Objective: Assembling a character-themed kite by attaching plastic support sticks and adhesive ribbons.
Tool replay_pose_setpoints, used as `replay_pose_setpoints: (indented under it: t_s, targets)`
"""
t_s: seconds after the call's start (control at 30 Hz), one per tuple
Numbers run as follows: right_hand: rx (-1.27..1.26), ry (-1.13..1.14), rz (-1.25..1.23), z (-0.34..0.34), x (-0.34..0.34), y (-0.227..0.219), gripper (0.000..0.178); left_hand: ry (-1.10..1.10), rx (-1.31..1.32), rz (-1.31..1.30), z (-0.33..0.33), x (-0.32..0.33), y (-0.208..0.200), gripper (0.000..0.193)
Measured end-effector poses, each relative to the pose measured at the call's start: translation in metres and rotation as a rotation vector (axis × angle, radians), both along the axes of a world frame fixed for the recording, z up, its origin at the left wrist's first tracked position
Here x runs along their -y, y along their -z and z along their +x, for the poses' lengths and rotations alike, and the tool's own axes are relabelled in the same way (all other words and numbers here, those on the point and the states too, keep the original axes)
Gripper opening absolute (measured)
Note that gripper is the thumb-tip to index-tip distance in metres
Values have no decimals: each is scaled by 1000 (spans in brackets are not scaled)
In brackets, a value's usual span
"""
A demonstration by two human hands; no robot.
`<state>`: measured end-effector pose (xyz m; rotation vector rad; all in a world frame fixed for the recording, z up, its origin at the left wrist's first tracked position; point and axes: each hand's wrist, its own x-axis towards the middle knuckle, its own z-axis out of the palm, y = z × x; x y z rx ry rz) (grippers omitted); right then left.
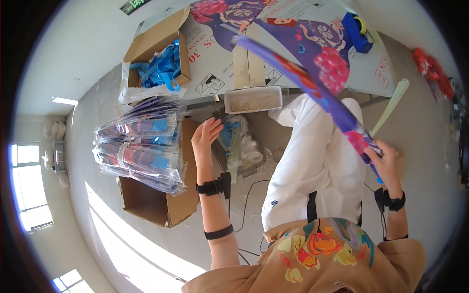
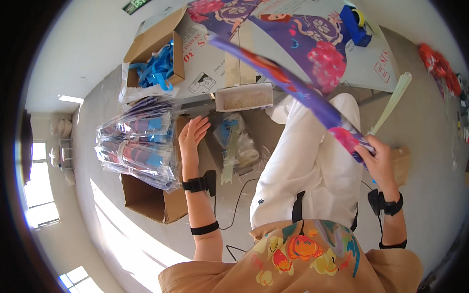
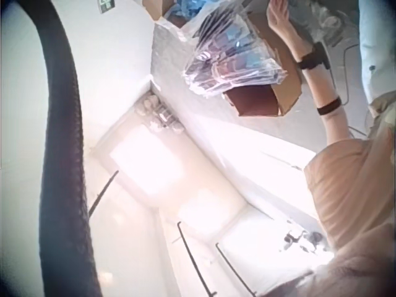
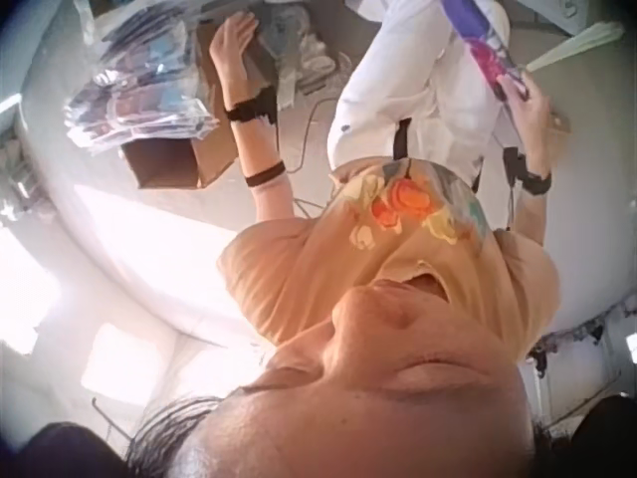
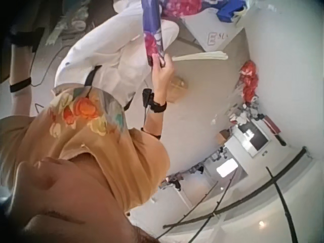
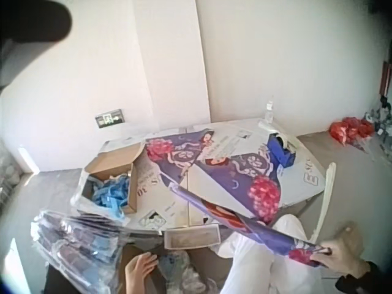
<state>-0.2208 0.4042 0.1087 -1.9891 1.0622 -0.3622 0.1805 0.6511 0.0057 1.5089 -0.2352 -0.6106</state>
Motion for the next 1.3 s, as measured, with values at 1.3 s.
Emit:
replay_pose_setpoints:
  t_s: [1.3]
  targets:
    - [279, -82, 658, 79, 4, -16, 55, 248, 180, -196, -41, 44, -105, 35]
